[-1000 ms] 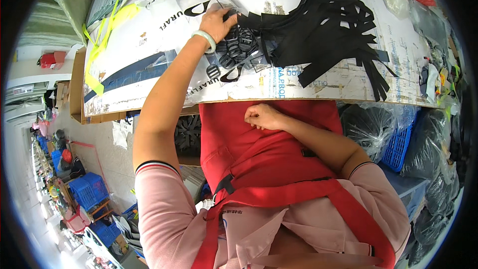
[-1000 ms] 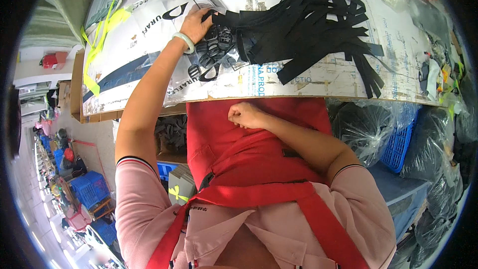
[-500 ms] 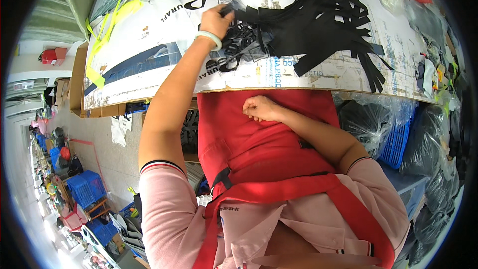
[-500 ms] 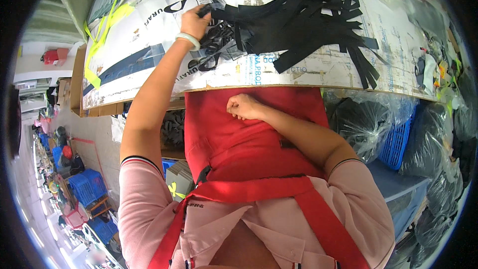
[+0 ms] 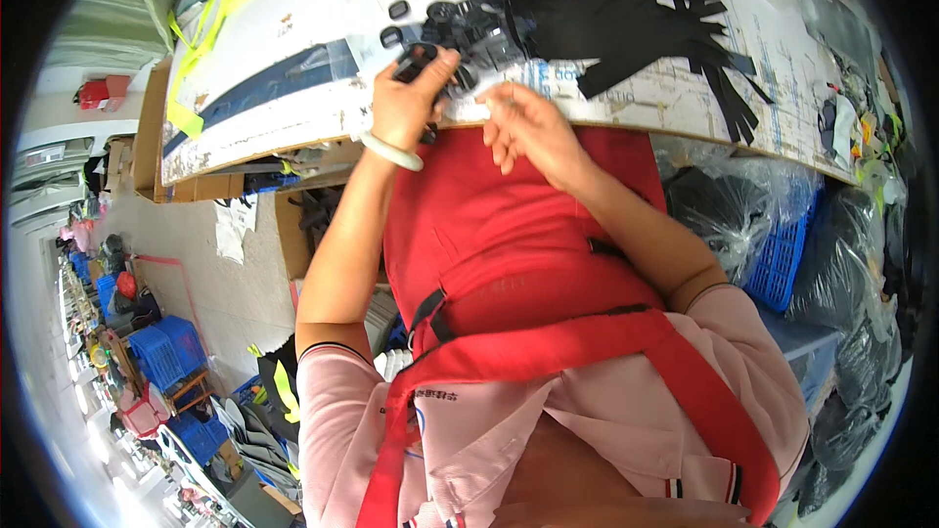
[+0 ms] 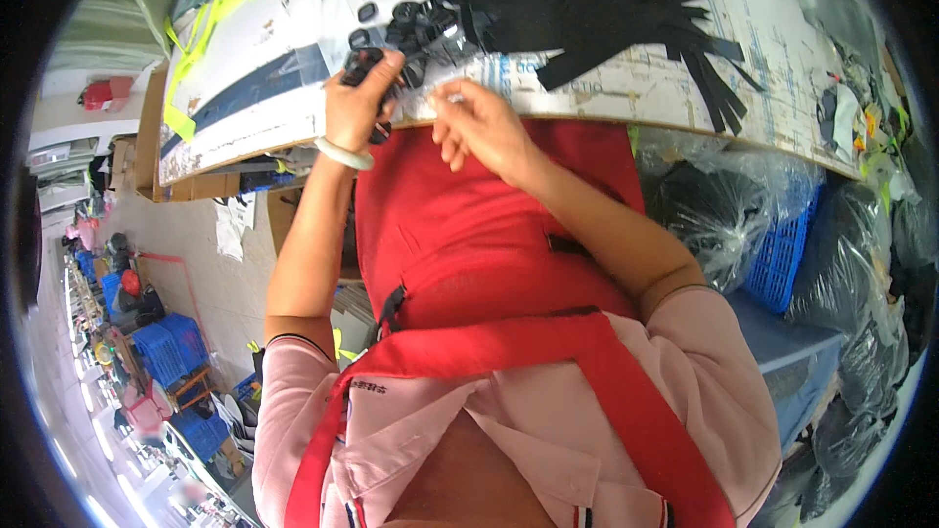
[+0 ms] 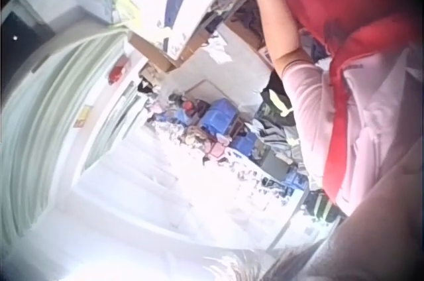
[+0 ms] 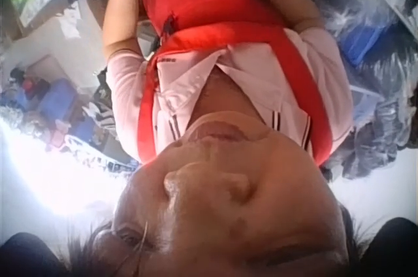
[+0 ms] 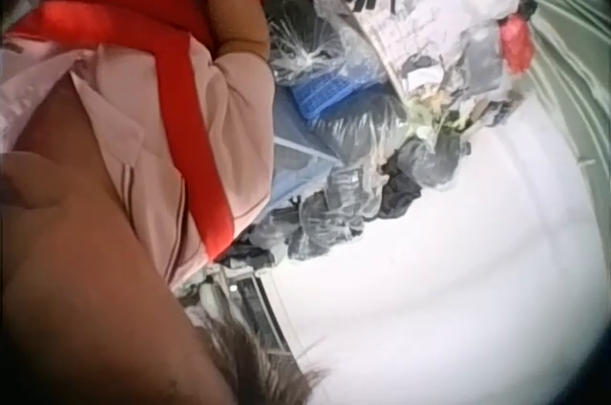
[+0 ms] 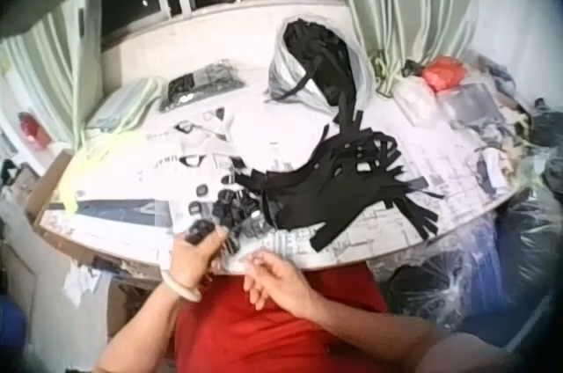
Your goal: The person is threading plastic buckles onto black nylon webbing straps at a factory workbench.
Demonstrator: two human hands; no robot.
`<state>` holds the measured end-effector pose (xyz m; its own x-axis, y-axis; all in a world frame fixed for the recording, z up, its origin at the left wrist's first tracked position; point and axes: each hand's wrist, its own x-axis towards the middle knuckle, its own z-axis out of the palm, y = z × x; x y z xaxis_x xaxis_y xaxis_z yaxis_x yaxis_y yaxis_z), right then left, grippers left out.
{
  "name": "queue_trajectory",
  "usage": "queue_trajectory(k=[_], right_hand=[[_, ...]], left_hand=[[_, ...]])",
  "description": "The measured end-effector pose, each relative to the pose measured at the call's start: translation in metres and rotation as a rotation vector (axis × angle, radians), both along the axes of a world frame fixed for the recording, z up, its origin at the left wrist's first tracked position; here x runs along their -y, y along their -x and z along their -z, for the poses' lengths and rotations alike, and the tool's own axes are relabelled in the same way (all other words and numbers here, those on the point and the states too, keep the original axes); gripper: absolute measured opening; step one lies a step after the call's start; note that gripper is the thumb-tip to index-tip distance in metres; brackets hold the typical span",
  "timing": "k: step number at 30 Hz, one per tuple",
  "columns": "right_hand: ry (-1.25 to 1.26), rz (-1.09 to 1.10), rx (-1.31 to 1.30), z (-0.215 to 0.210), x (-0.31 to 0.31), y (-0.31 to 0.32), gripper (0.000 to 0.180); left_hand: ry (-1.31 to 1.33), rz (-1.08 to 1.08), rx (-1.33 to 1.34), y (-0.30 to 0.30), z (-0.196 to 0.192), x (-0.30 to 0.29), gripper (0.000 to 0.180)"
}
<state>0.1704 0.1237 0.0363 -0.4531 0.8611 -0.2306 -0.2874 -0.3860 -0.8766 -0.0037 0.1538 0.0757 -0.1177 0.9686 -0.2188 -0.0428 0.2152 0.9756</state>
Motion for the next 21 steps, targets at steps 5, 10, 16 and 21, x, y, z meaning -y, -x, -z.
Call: queue_trajectory(k=[5, 10, 16, 21], right_hand=[[-0.046, -0.119, 0.037, 0.018, 0.012, -0.008, 0.019], [-0.05, -0.292, 0.193, 0.02, 0.029, -0.03, 0.016], [-0.047, -0.508, 0.175, 0.015, 0.046, -0.027, 0.014], [-0.15, -0.866, 0.23, 0.01, 0.065, -0.011, 0.017]], left_hand=[[0.019, 0.038, 0.121, -0.017, 0.035, 0.064, 0.019], [0.038, 0.153, 0.367, -0.003, 0.051, 0.111, 0.03], [0.219, 0.142, 1.009, 0.004, 0.071, 0.148, 0.056], [0.226, 0.134, 1.402, 0.015, 0.089, 0.134, 0.037]])
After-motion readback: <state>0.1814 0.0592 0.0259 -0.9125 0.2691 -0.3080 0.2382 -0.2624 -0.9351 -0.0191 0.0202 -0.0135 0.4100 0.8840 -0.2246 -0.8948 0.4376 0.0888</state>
